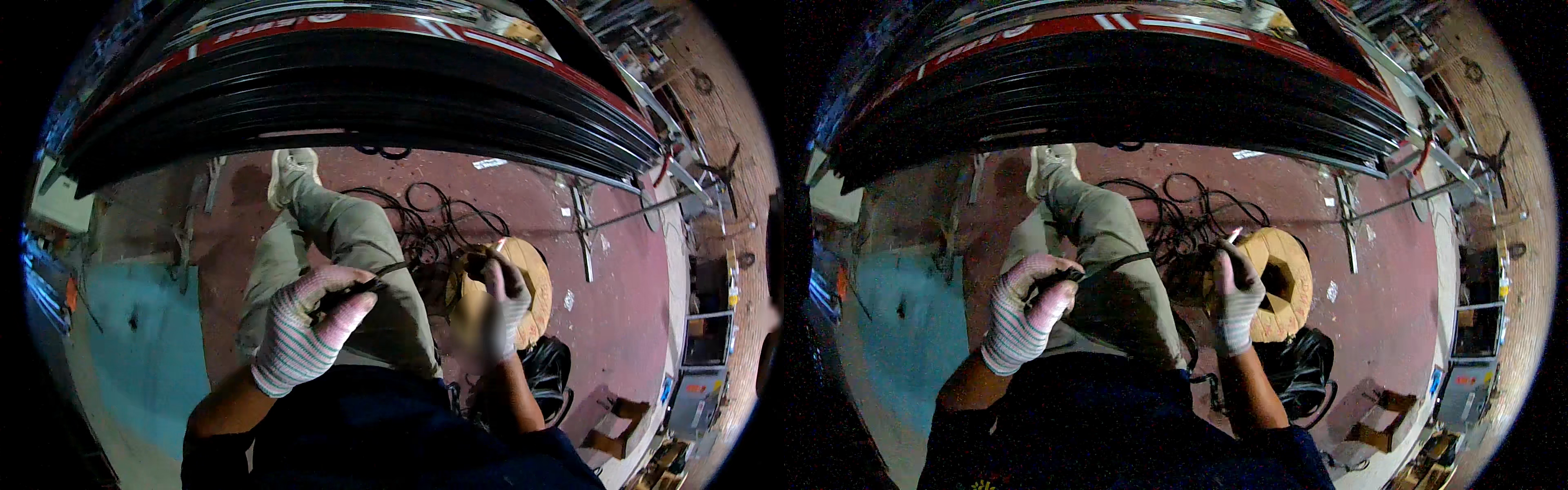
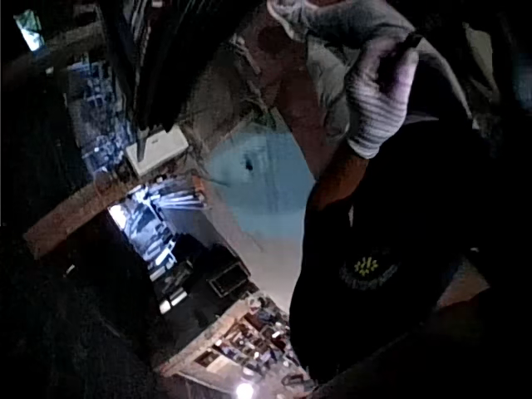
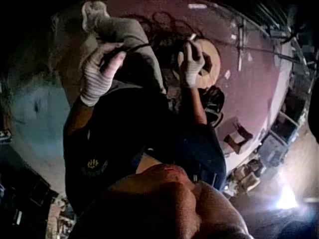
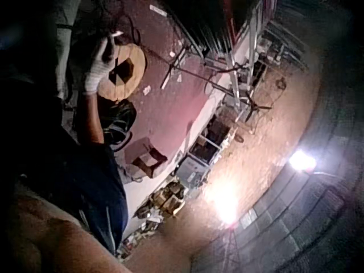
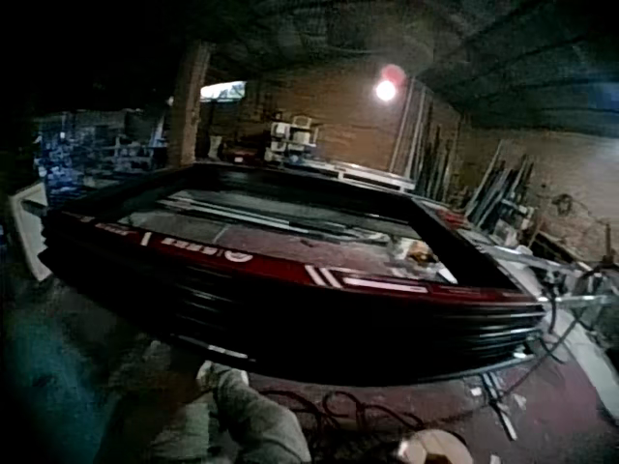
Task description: The person installs a black rubber seal into the groove of a red window frame. They use pliers to press the seal into place, working along the edges and corners of the frame.
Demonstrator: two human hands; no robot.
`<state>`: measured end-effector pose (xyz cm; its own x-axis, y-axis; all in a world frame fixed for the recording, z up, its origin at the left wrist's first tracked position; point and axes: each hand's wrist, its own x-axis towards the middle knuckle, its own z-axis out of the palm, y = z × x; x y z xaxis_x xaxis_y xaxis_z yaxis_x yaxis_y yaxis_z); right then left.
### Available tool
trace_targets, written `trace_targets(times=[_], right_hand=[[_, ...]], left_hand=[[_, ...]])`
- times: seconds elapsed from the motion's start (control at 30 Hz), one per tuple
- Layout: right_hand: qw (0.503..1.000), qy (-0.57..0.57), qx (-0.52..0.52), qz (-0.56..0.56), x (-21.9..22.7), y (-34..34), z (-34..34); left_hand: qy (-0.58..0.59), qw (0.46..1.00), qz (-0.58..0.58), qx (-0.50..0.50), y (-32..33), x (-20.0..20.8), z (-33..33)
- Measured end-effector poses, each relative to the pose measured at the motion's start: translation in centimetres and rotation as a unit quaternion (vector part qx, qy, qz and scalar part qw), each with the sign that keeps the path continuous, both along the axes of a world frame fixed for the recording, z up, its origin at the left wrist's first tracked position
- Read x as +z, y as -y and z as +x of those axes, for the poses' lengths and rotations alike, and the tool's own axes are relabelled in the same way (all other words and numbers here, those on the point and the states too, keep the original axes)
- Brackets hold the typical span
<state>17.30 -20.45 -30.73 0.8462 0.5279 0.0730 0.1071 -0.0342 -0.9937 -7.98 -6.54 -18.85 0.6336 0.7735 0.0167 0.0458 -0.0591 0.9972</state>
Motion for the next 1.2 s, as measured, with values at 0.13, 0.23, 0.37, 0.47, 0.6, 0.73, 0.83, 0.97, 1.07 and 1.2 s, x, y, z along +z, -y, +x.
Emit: trace_targets(times=[0.13,0.23,0.37,0.47,0.6,0.73,0.83,0.97,1.07,1.2], right_hand=[[1.0,-0.013,-0.018,0.008,-3.7,0.3,2.6],[0.992,-0.088,-0.061,0.071,-5.1,-0.6,4.9],[0.997,-0.063,-0.051,0.013,-8.9,0.2,10.4],[0.992,-0.129,-0.012,0.006,-6.5,-0.5,10.9],[0.997,-0.07,-0.03,0.01,-4.1,0.1,7.1],[0.996,-0.053,0.039,0.068,-1.1,1.0,1.6],[0.988,-0.015,0.103,0.118,4.5,1.2,-3.7],[0.984,-0.033,0.086,0.151,6.6,3.0,-7.0],[0.981,-0.007,0.111,0.159,7.3,3.6,-7.6],[0.981,0.02,0.114,0.159,8.2,4.3,-8.1]], left_hand=[[0.007,1.0,-0.008,-0.018,0.4,-0.5,0.0],[0.001,0.999,-0.044,-0.02,1.0,-0.6,-0.1],[-0.008,0.999,-0.003,-0.039,1.7,-1.2,0.1],[-0.016,0.999,-0.027,-0.021,2.0,-1.9,-0.1],[0.009,0.998,-0.052,-0.031,1.6,-2.7,0.1],[0.023,0.995,-0.097,-0.014,1.0,-2.5,0.2],[0.03,0.994,-0.106,0.004,0.6,-2.7,0.1],[0.018,0.995,-0.094,0.025,0.0,-2.5,-0.3],[0.039,0.984,-0.165,0.059,0.2,-1.9,-1.0],[0.058,0.982,-0.162,0.075,0.3,-2.4,-1.4]])
